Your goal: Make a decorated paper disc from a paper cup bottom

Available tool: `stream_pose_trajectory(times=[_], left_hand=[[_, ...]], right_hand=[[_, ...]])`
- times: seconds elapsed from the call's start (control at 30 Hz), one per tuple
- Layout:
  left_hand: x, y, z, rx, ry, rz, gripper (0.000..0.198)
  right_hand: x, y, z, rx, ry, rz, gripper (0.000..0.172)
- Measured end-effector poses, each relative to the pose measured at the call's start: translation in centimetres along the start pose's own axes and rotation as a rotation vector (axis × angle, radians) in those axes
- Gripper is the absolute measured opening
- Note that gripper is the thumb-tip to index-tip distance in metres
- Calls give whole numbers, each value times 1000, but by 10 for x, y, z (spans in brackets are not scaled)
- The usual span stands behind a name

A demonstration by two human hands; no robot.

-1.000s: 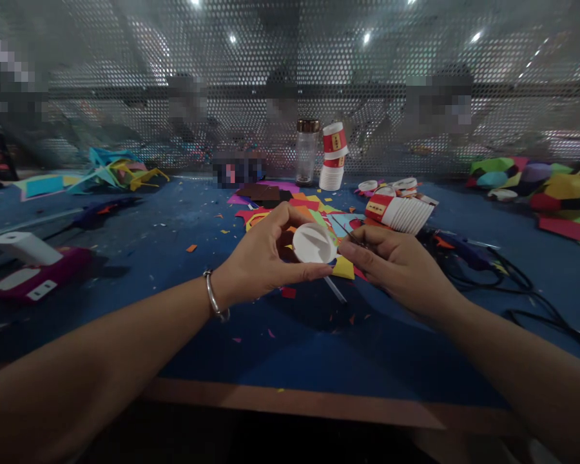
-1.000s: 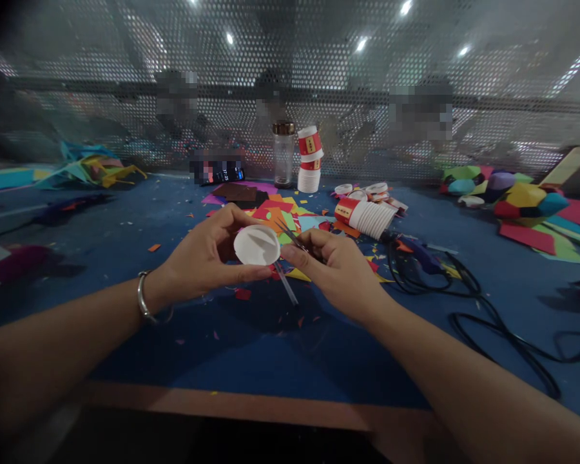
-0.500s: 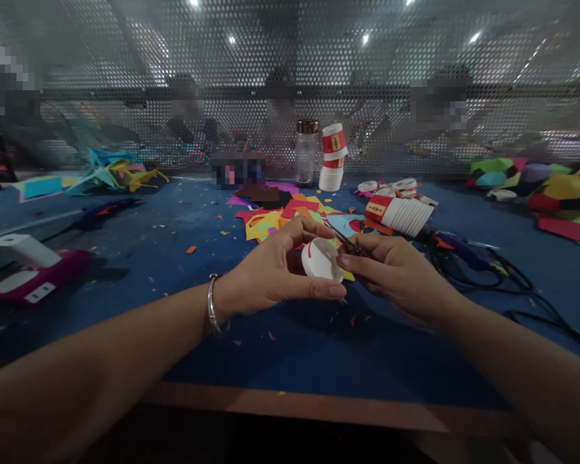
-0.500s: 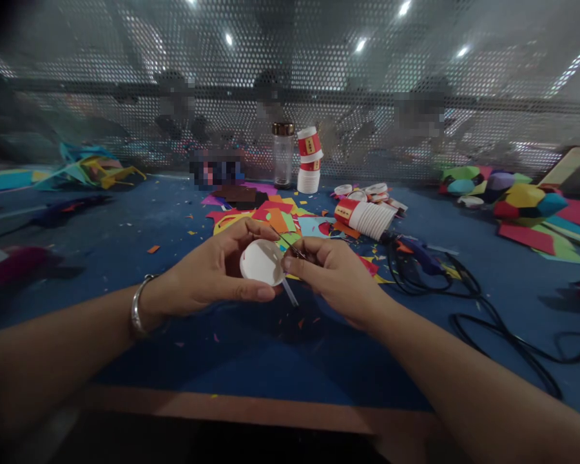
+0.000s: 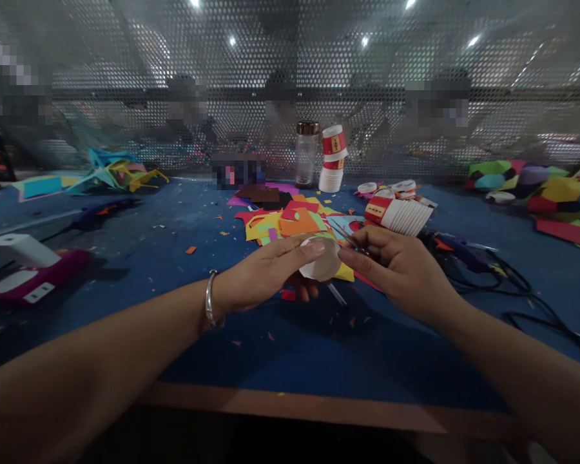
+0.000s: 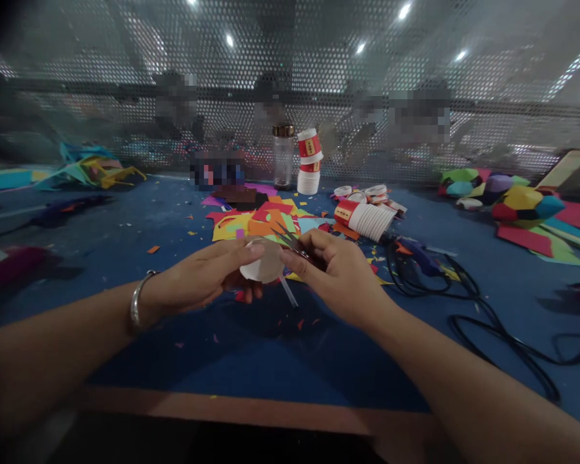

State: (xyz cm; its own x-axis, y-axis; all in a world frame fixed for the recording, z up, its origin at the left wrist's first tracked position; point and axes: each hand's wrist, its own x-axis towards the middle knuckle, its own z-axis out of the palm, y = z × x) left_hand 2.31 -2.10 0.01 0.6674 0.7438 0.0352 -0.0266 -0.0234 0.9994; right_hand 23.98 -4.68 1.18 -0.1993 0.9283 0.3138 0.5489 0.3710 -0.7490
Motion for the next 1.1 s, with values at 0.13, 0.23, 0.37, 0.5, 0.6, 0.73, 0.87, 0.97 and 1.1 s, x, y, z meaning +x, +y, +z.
stream_pose_trajectory(times=[0.13,0.23,0.37,0.5,0.6,0.73,0.87,0.97,1.1], left_hand=[[2,-2,-6,281,63,120,36],[4,1,-8,370,95,207,28],[5,2,-8,354,83,228,20],[5,-1,-8,360,82,228,16],[4,-4,-7,362,67,225,21],[1,-4,-5,323,48,165,32],[-1,-2,-3,280,36,165,29],[-1,-1,-4,252,4,150,30],[1,-2,-6,226,-34,104,34]], right_hand=[[0,0,0,-54,-33,-5,57],[-1,0,-1,-57,-62,-14,61],[-3,0,0,-28,-96,-49,60],[-5,1,1,-47,-110,-67,57],[-5,0,1,-63,-112,-84,50],[-6,-4,-1,-78,-135,-120,43],[-7,-6,-2,-49,-134,-123,39],[-8,-7,-2,-16,-133,-109,38],[-8,-9,-2,-6,-134,-108,45]])
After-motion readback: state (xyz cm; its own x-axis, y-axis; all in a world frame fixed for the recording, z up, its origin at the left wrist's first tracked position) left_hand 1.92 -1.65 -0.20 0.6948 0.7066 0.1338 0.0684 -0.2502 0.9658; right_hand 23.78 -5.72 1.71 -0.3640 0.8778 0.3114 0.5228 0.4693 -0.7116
